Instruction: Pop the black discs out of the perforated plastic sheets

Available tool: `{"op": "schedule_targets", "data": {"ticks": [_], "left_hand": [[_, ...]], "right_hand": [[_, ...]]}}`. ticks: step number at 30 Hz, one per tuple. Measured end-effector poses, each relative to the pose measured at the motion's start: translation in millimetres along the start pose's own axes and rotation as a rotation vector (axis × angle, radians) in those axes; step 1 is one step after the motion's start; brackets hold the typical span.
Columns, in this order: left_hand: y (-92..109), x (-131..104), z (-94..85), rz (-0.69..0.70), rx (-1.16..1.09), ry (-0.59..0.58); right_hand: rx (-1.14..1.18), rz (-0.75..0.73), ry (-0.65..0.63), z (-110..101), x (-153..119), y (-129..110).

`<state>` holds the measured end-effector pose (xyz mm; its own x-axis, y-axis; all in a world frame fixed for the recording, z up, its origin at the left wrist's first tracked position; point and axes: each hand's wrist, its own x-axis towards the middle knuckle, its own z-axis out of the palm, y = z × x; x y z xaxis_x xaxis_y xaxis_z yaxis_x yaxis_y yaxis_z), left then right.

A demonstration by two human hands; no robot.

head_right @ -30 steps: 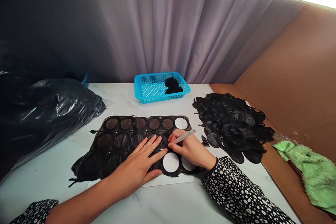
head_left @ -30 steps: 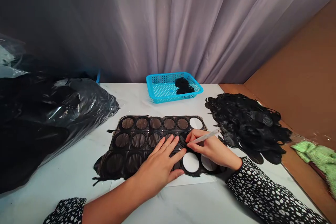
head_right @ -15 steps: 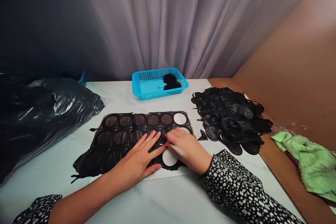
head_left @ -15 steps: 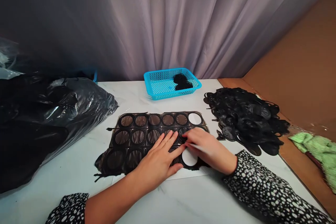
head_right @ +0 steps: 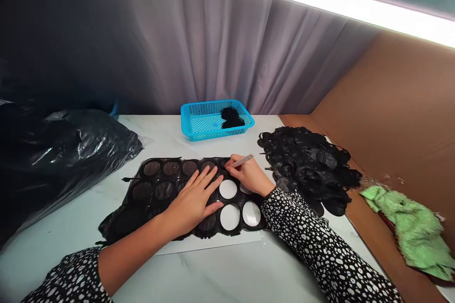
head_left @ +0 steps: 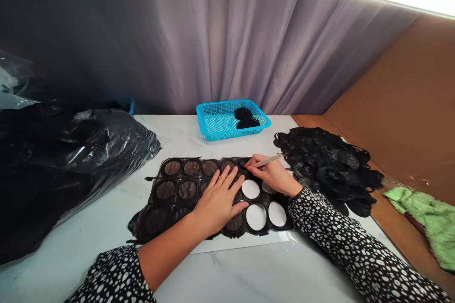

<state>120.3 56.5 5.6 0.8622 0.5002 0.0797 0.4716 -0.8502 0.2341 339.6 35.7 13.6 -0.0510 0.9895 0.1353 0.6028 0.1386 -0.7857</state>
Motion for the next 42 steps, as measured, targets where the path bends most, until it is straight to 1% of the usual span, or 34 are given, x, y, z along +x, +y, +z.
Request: {"op": "schedule_targets", "data": {"ticks": [2,4,7,12,17,20,22,24,25,26,27,29,30,31,32,33,34,35,38,40,42], "left_hand": [[-3.0,-0.7,3.9,-0.024,-0.011,-0.018],[-3.9,-3.3,5.5,-0.04,-0.023,-0.028],[-2.8,-5.7,4.8,-0.051,-0.039,-0.035],[-1.3,-4.9,3.0,-0.061,-0.052,-0.054],[-0.6,-5.0,1.7,-0.074,-0.059,-0.069],[-1.0,-5.2,1.7,-0.075,-0.062,-0.062],[-1.4,-5.2,2.5,-0.07,-0.068,-0.048],[-1.2,-4.8,3.6,-0.067,-0.074,-0.036],[-0.9,-4.4,4.1,-0.066,-0.074,-0.035],[-0.4,-4.1,4.5,-0.065,-0.072,-0.037],[0.1,-4.0,4.6,-0.064,-0.069,-0.04],[0.0,-5.0,3.5,-0.058,-0.062,-0.043],[-1.0,-6.6,2.1,-0.052,-0.059,-0.037],[-2.9,-9.1,0.2,-0.047,-0.056,-0.023],[-5.7,-12.6,-2.0,-0.046,-0.052,-0.001],[-9.4,-17.0,-4.2,-0.051,-0.043,0.026],[-13.7,-22.2,-6.3,-0.062,-0.031,0.049],[-18.1,-27.8,-7.9,-0.074,-0.017,0.06],[-28.8,-44.0,-8.7,-0.087,0.015,0.042],[-31.3,-51.4,-6.6,-0.086,0.013,0.025],[-30.6,-55.4,-4.3,-0.096,0.002,0.021]], "right_hand": [[0.064,0.031,-0.051,1.9,-0.6,2.2],[0.094,0.054,-0.082,-0.8,-0.5,5.2],[0.102,0.05,-0.09,-4.1,0.8,7.7],[0.113,0.056,-0.109,-3.4,3.0,6.5],[0.064,0.029,-0.118,-6.0,5.7,5.5],[-0.007,-0.026,-0.096,-0.5,2.2,2.6],[-0.113,-0.119,-0.076,6.9,-3.2,0.2],[-0.281,-0.229,-0.061,11.3,-7.6,0.6],[-0.368,-0.26,-0.038,10.0,-8.2,2.7],[-0.445,-0.254,0.011,5.5,-7.0,6.2],[-0.506,-0.208,0.09,-2.4,-4.0,10.6],[-0.587,-0.039,0.314,-24.8,6.6,19.7],[-0.62,0.046,0.404,-36.4,13.2,22.7],[-0.646,0.097,0.457,-45.7,19.8,23.6],[-0.653,0.121,0.476,-51.0,25.8,21.9],[-0.641,0.11,0.458,-51.5,30.5,17.6],[-0.604,0.075,0.414,-46.8,33.5,11.0],[-0.545,0.026,0.349,-37.3,34.8,3.0],[-0.293,-0.102,0.134,5.3,29.5,-20.8],[-0.147,-0.129,0.029,30.1,22.9,-29.0],[-0.053,-0.113,-0.029,43.4,18.2,-29.7]]}}
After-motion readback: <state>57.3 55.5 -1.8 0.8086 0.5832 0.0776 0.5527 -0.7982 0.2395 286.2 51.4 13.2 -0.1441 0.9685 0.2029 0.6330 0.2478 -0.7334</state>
